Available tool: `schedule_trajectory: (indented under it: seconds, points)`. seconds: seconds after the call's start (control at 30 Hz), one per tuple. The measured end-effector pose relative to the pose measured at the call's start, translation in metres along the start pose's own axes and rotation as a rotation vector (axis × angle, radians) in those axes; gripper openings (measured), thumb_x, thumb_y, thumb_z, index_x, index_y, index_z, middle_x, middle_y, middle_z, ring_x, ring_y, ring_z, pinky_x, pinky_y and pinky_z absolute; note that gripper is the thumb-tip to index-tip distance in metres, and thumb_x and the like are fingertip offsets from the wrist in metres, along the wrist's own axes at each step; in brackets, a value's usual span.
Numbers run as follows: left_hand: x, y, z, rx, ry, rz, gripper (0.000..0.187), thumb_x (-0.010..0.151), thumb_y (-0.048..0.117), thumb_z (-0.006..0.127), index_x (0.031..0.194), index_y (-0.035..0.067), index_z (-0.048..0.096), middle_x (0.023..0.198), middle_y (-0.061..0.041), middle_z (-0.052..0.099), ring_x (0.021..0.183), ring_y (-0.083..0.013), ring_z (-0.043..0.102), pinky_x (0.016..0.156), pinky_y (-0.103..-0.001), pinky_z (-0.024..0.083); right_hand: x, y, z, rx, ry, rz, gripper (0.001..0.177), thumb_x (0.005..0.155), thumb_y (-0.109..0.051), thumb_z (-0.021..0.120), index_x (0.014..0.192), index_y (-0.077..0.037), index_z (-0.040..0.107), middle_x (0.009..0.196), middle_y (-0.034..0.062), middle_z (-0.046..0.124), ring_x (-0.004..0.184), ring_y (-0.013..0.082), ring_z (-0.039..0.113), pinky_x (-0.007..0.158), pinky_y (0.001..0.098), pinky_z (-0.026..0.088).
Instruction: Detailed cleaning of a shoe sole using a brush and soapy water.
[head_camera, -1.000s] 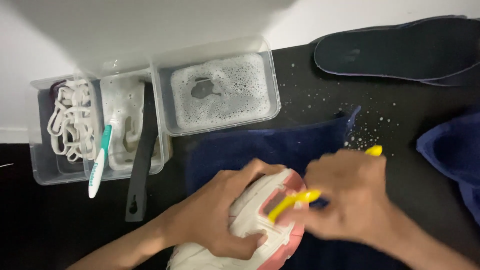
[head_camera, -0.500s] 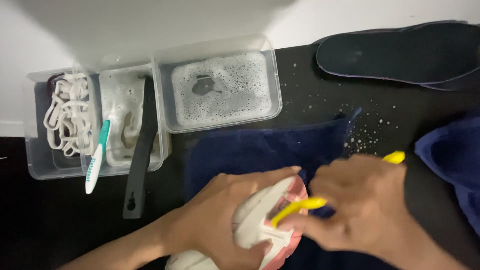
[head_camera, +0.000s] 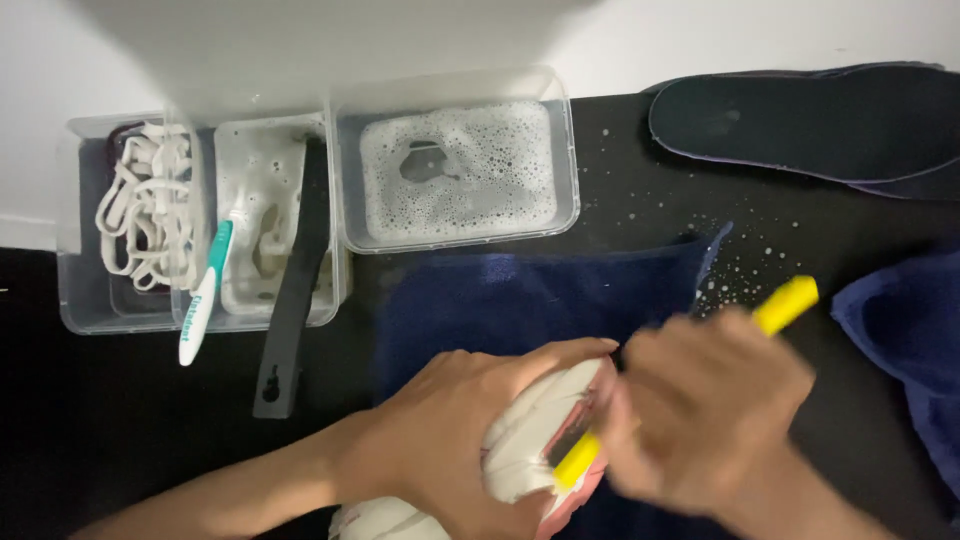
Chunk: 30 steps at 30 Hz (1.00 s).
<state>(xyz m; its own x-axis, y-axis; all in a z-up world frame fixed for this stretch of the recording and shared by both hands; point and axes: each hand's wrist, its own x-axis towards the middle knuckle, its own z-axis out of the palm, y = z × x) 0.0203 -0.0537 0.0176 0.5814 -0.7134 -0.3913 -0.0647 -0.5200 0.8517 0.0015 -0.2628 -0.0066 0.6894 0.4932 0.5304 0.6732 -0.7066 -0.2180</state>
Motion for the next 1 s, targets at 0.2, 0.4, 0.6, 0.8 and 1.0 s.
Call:
schedule_trajectory:
  seconds: [0.2, 0.4, 0.6, 0.8, 1.0]
  points:
    - [0.001, 0.000, 0.000, 0.029, -0.015, 0.003, 0.101, 0.060, 0.057, 0.048, 0.154, 0.024, 0.037, 0.095, -0.002, 0.078, 0.088, -0.0351, 0.076, 0.076, -0.039, 0.055, 0.006, 0.011, 0.000, 0.065, -0.003, 0.002, 0.043, 0.099, -0.007, 0.045, 0.058, -0.008, 0.032, 0.055, 0.0054, 0.031, 0.044, 0.0240, 0.027, 0.049, 0.0404, 0.019]
    - [0.001, 0.003, 0.001, 0.013, -0.011, -0.020, 0.098, 0.062, 0.059, 0.047, 0.153, 0.023, 0.039, 0.097, 0.003, 0.079, 0.094, -0.0290, 0.078, 0.079, -0.037, 0.056, 0.000, 0.009, 0.004, 0.025, 0.046, 0.037, 0.044, 0.100, -0.016, 0.042, 0.056, -0.010, 0.037, 0.052, 0.0043, 0.037, 0.043, 0.0236, 0.032, 0.048, 0.0395, 0.024]
    - [-0.002, -0.009, 0.008, -0.010, 0.003, 0.062, 0.096, 0.065, 0.049, 0.062, 0.154, 0.026, 0.035, 0.115, 0.010, 0.075, 0.095, -0.0214, 0.079, 0.078, -0.031, 0.056, 0.011, -0.012, 0.005, 0.088, 0.221, -0.152, 0.039, 0.095, -0.009, 0.043, 0.057, -0.013, 0.037, 0.054, 0.0020, 0.044, 0.042, 0.0175, 0.023, 0.046, 0.0343, 0.014]
    - [-0.001, 0.000, 0.002, 0.012, -0.014, -0.005, 0.098, 0.063, 0.057, 0.049, 0.155, 0.024, 0.037, 0.103, 0.002, 0.079, 0.092, -0.0288, 0.078, 0.080, -0.038, 0.056, -0.035, 0.008, 0.010, -0.262, -0.182, 0.263, 0.053, 0.093, -0.045, 0.041, 0.051, -0.017, 0.057, 0.047, 0.0045, 0.049, 0.040, 0.0367, 0.049, 0.040, 0.0431, 0.029]
    - [-0.002, -0.003, 0.006, 0.020, 0.012, 0.051, 0.097, 0.066, 0.058, 0.047, 0.154, 0.018, 0.038, 0.113, 0.000, 0.077, 0.097, -0.0311, 0.076, 0.081, -0.038, 0.055, 0.002, 0.019, 0.004, 0.030, 0.087, 0.090, 0.047, 0.098, -0.011, 0.045, 0.053, -0.010, 0.032, 0.049, 0.0032, 0.026, 0.041, 0.0210, 0.020, 0.046, 0.0371, 0.017]
